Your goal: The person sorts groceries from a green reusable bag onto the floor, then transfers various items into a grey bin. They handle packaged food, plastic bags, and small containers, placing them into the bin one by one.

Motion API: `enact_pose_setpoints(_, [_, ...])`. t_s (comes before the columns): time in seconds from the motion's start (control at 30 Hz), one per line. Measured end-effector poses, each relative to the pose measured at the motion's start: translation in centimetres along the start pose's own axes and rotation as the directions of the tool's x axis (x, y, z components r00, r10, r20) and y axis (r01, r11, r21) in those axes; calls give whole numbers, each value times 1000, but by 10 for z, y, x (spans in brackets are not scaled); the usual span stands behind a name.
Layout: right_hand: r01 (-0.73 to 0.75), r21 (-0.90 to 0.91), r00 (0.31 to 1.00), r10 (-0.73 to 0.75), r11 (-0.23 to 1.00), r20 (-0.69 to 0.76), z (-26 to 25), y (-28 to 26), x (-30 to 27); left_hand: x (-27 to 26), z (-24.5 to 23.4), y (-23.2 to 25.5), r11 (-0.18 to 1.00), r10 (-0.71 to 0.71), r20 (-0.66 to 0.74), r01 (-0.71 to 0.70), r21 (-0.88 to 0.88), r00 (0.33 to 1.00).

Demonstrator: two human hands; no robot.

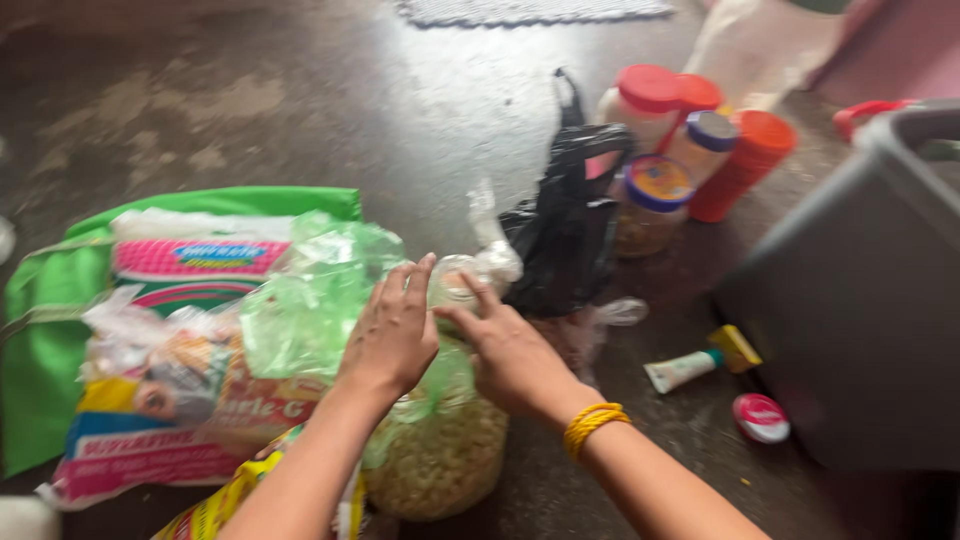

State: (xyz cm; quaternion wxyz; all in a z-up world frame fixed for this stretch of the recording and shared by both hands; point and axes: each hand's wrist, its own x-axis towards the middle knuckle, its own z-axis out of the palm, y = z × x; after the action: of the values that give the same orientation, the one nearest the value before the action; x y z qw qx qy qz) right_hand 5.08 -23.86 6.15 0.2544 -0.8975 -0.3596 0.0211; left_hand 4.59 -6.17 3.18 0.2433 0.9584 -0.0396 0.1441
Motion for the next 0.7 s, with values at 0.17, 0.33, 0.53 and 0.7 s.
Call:
enact_pose_setpoints(0.17, [-23,-30,997,25,999,72,-53,-3,-29,0,-29,44,952,234,45,-239,192,971])
enact_pose_setpoints(0.33, [-189,-106,976,199,976,92,-131,10,-85,-8,-53,97,918,353,58,-358,170,934])
enact_pose_setpoints(0.53, [-259,-407,965,220,876,-141,-233,24,-183,-13,-70,186,838,524,106,-533,113,845])
enact_pose_setpoints(0.7, [-367,-466,878,134,805,-460,-288,50,-262,-7,-84,278,689,710,109,-719,94,695])
